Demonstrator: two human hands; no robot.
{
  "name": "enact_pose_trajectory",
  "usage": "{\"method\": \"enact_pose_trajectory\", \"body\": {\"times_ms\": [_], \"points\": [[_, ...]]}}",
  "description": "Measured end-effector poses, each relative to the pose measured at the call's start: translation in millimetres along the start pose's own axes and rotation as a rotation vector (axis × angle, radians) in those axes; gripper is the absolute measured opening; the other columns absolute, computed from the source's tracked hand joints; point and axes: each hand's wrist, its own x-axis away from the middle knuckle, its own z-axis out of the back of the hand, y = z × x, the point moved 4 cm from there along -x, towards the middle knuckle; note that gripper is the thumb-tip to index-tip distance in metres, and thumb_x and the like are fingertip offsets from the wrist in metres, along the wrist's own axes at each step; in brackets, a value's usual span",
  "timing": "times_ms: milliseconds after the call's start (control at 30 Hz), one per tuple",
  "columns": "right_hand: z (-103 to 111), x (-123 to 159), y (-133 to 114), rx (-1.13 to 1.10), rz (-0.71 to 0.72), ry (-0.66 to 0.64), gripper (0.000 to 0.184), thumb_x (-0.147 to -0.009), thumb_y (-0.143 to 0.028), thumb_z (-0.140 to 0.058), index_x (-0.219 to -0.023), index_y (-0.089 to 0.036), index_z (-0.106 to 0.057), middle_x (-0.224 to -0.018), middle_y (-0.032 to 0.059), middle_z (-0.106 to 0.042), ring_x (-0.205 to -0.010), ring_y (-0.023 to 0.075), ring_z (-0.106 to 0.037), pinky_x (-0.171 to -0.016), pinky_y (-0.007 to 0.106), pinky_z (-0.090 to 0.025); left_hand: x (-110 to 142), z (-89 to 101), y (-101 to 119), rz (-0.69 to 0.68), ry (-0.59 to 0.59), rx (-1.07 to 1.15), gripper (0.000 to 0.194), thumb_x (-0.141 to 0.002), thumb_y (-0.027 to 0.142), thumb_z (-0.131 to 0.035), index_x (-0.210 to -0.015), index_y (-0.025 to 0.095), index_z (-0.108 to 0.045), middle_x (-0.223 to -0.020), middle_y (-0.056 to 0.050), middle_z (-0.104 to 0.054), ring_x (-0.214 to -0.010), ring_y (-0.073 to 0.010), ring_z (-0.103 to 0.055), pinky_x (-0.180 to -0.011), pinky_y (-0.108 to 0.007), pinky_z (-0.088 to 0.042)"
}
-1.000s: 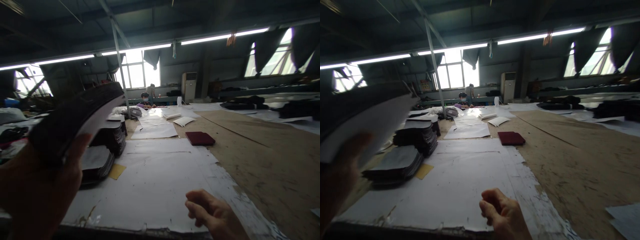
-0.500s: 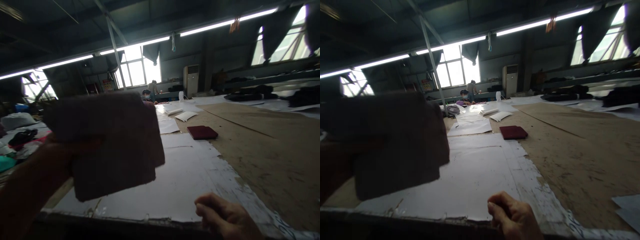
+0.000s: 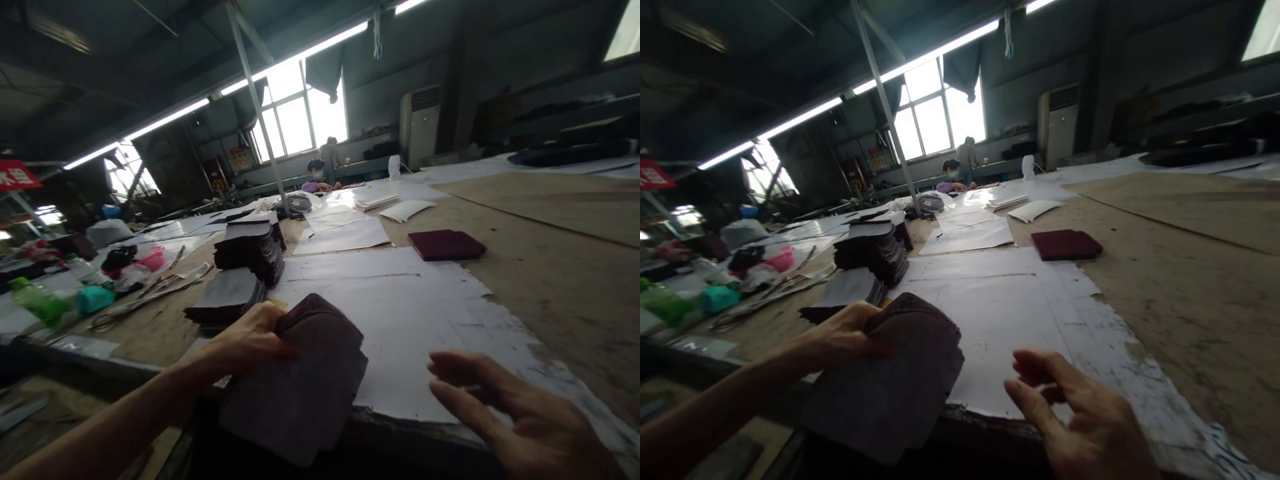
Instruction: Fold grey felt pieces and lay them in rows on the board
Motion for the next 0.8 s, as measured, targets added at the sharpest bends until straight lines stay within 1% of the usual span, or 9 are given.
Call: {"method": "enact_pose_trajectory", "body": {"times_ms": [133,200,267,333,400,467,533,633,800], "points": [[-8.1,-12.1,-25.7,0.067,0.214,0.010,0.071,-0.056,-0.052,-0.068,-0.119,-0.024,-0.051,-0.124,0.0081,-0.053,-0.101,0.0307,-0.054,-0.082,0.042,-0.046,-4.7,-27.4,21.0,-0.072,-0.172,-0.125,0.011,-0.061,0.022,-0.059,-0.065,0.012,-0.061,-0.055,0.003,-0.050,-0.049,-0.0098,-0.043,-0.042,-0.017,-0.031],[-16.4,-17.0,-31.5,0.050,0.191,-0.115,0.078,-0.057,-0.046,-0.070,-0.126,-0.020,-0.045,-0.127,0.0098,-0.050,-0.107,0.0296,-0.051,-0.088,0.041,-0.043,-5.0,-43.2,30.6,-0.149,-0.262,-0.228,0.009,-0.062,0.022,-0.057,-0.064,0.013,-0.058,-0.053,0.005,-0.044,-0.048,-0.0078,-0.037,-0.039,-0.016,-0.026],[-26.9,-17.1,-34.2,-0.024,0.134,-0.301,0.068,-0.059,-0.039,-0.069,-0.120,-0.018,-0.048,-0.115,0.0094,-0.058,-0.098,0.0255,-0.056,-0.082,0.035,-0.047,-6.2,-55.6,37.8,-0.217,-0.300,-0.295,0.011,-0.063,0.024,-0.056,-0.061,0.014,-0.055,-0.052,0.005,-0.037,-0.047,-0.0065,-0.032,-0.038,-0.017,-0.021],[-35.1,-12.2,-35.7,-0.092,0.119,-0.428,0.041,-0.065,-0.034,-0.065,-0.101,-0.017,-0.059,-0.089,0.0044,-0.066,-0.079,0.0205,-0.060,-0.066,0.027,-0.048,-9.0,-63.0,40.8,-0.246,-0.317,-0.312,0.014,-0.064,0.027,-0.056,-0.059,0.014,-0.053,-0.052,0.005,-0.034,-0.048,-0.0063,-0.030,-0.039,-0.017,-0.021],[-37.4,-6.7,-32.9,-0.140,0.098,-0.426,0.018,-0.069,-0.030,-0.059,-0.082,-0.018,-0.063,-0.068,-0.0008,-0.063,-0.065,0.0170,-0.058,-0.055,0.023,-0.045,-13.2,-63.6,39.5,-0.248,-0.318,-0.298,0.015,-0.064,0.028,-0.057,-0.061,0.014,-0.056,-0.053,0.005,-0.036,-0.049,-0.0070,-0.033,-0.040,-0.017,-0.024],[-33.5,-3.2,-23.4,-0.227,-0.002,-0.324,0.013,-0.067,-0.027,-0.059,-0.075,-0.018,-0.065,-0.061,-0.0028,-0.061,-0.061,0.0163,-0.057,-0.051,0.022,-0.042,-18.3,-57.9,34.2,-0.227,-0.292,-0.255,0.016,-0.062,0.028,-0.062,-0.068,0.014,-0.063,-0.055,0.004,-0.045,-0.052,-0.0093,-0.041,-0.044,-0.017,-0.030],[-28.0,-1.1,-9.4,-0.395,-0.171,-0.233,0.019,-0.064,-0.029,-0.064,-0.080,-0.018,-0.065,-0.062,-0.0029,-0.064,-0.061,0.0171,-0.058,-0.051,0.022,-0.044,-23.1,-50.8,25.2,-0.177,-0.262,-0.107,0.024,-0.057,0.028,-0.067,-0.076,0.014,-0.067,-0.059,0.002,-0.055,-0.058,-0.0136,-0.050,-0.050,-0.020,-0.038],[-24.2,0.3,7.6,-0.674,-0.376,-0.177,0.033,-0.061,-0.035,-0.069,-0.089,-0.017,-0.063,-0.068,0.0007,-0.068,-0.058,0.0185,-0.061,-0.051,0.025,-0.047,-25.9,-51.4,11.2,-0.157,-0.254,0.341,0.036,-0.052,0.025,-0.070,-0.086,0.013,-0.068,-0.068,-0.003,-0.064,-0.070,-0.0210,-0.060,-0.064,-0.027,-0.045],[-33.8,0.5,9.9,-0.961,-0.421,-0.253,0.039,-0.055,-0.032,-0.074,-0.088,-0.015,-0.062,-0.067,0.0030,-0.068,-0.053,0.0188,-0.061,-0.050,0.028,-0.047,-19.0,-84.9,-11.8,-0.130,-0.162,0.846,0.040,-0.049,0.027,-0.072,-0.085,0.010,-0.069,-0.071,-0.009,-0.068,-0.069,-0.0277,-0.064,-0.066,-0.036,-0.047]]}}
